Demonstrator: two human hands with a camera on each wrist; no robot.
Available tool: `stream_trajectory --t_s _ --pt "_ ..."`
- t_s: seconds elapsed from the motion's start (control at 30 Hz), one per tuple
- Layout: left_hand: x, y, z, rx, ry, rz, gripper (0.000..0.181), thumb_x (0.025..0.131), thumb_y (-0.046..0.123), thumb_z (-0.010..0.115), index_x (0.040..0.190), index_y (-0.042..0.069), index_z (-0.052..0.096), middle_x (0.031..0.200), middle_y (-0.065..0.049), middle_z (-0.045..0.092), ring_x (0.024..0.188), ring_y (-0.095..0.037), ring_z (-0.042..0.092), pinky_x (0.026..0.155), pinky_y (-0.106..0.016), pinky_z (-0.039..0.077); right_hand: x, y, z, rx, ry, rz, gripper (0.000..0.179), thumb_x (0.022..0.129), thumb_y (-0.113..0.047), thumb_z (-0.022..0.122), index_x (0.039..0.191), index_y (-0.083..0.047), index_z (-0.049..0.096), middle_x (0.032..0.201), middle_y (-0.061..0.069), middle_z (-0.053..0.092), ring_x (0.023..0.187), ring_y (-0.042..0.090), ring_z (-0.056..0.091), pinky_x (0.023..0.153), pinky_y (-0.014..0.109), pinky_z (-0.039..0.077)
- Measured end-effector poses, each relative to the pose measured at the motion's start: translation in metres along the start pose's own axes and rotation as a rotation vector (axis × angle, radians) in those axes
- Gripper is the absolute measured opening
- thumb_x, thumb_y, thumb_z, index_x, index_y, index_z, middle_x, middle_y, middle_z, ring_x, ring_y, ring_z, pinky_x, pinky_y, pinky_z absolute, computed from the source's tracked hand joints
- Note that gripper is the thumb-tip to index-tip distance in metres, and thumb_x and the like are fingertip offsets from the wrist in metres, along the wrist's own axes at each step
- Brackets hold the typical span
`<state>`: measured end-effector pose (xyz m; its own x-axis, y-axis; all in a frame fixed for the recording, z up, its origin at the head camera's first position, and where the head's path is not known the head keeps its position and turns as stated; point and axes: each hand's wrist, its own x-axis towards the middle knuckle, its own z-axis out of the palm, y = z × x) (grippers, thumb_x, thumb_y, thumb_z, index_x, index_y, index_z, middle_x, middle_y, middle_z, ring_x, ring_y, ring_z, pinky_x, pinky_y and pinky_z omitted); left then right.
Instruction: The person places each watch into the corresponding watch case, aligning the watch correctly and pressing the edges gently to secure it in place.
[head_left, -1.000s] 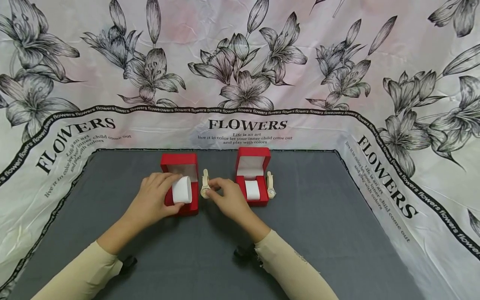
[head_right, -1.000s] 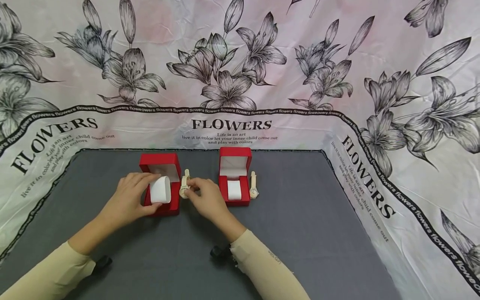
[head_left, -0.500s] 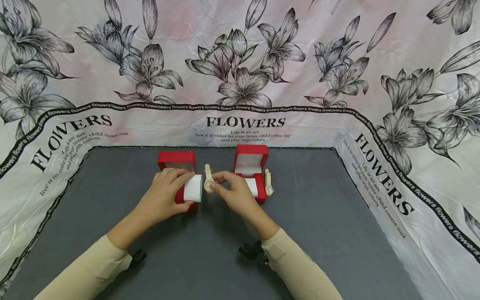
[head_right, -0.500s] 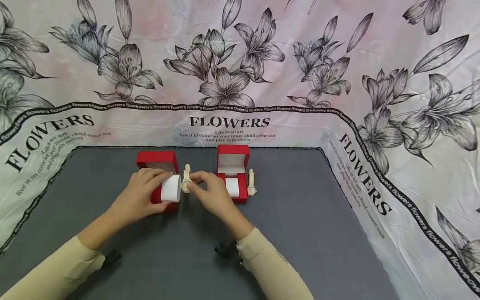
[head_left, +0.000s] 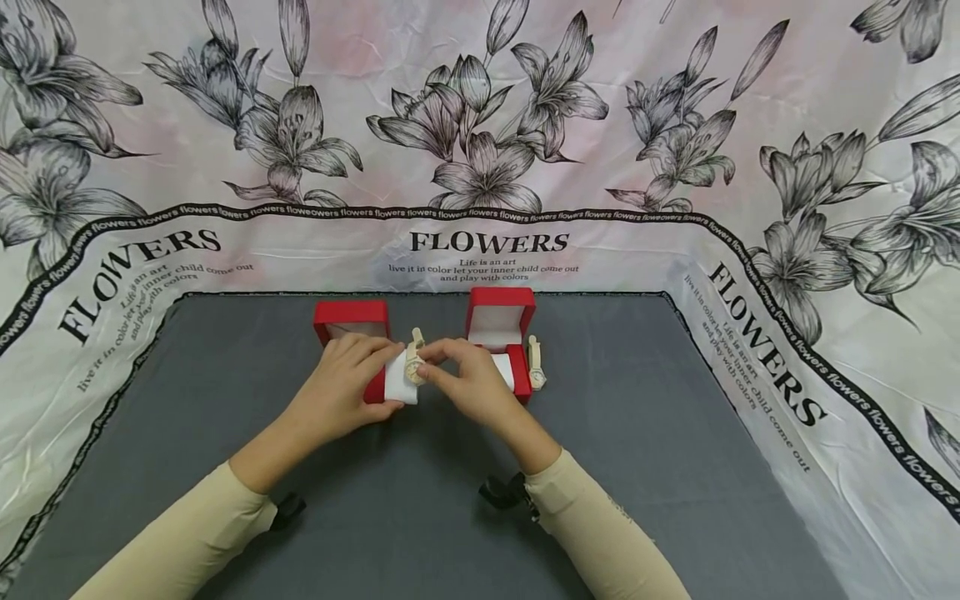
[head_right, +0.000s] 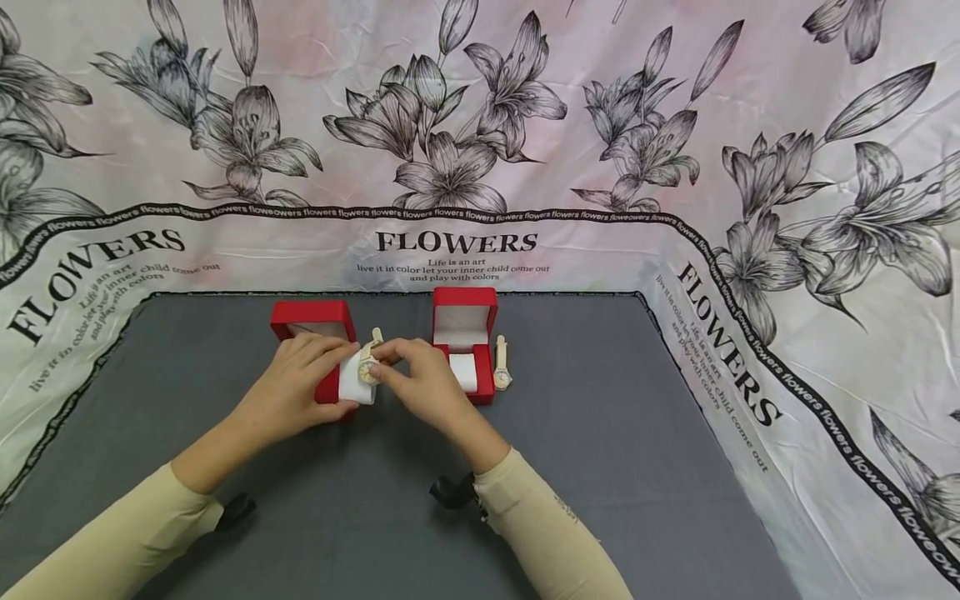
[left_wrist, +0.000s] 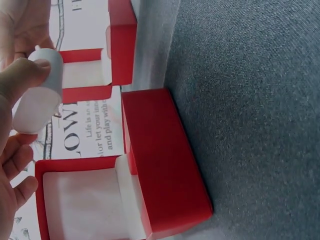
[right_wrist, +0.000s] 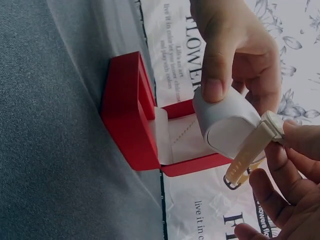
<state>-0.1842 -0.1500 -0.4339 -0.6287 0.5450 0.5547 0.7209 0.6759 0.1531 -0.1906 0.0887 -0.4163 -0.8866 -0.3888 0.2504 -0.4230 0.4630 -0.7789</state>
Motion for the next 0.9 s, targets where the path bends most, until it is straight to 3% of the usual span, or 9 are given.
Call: stream_trajectory --t_s 0.23,0.53,0.7,0.9 --pt "0.003 0.002 0.002 -0.006 0.03 0.038 0.08 0.066 0.038 0.096 0.133 0.006 0.065 0.123 -0.013 0.066 0.113 -0.031 0.056 0.097 -0.052 0.044 -0.001 -0.003 -0.005 0.032 -0.002 -0.006 0.021 0.094 -0.022 0.077 0.113 -0.014 0.075 0.108 -0.004 0.073 0.103 0.011 0.063 0.09 0.039 0.055" --pt "0.006 0.004 0.001 -0.027 0.034 0.001 0.074 0.067 0.04 0.093 0.127 0.007 0.066 0.122 -0.011 0.066 0.113 -0.029 0.056 0.098 -0.052 0.043 -0.002 0.003 -0.004 0.081 0.031 -0.036 0.019 0.093 -0.022 0.077 0.11 -0.015 0.073 0.105 -0.005 0.071 0.101 0.01 0.063 0.091 0.04 0.054" --pt "0.008 0.003 -0.001 -0.059 0.05 -0.03 0.073 0.067 0.037 0.092 0.127 0.007 0.065 0.122 -0.01 0.065 0.114 -0.028 0.056 0.099 -0.052 0.043 -0.003 0.009 -0.003 0.062 0.038 -0.119 0.027 0.09 -0.021 0.08 0.116 -0.013 0.073 0.114 -0.002 0.071 0.112 0.013 0.062 0.1 0.041 0.051" --pt "0.009 0.001 -0.002 -0.091 0.058 -0.058 0.074 0.065 0.034 0.093 0.127 0.006 0.063 0.123 -0.011 0.064 0.115 -0.029 0.054 0.099 -0.053 0.043 -0.003 0.019 -0.004 -0.09 0.014 -0.284 0.044 0.082 -0.023 0.088 0.121 -0.012 0.07 0.124 0.001 0.067 0.121 0.016 0.057 0.107 0.038 0.046"
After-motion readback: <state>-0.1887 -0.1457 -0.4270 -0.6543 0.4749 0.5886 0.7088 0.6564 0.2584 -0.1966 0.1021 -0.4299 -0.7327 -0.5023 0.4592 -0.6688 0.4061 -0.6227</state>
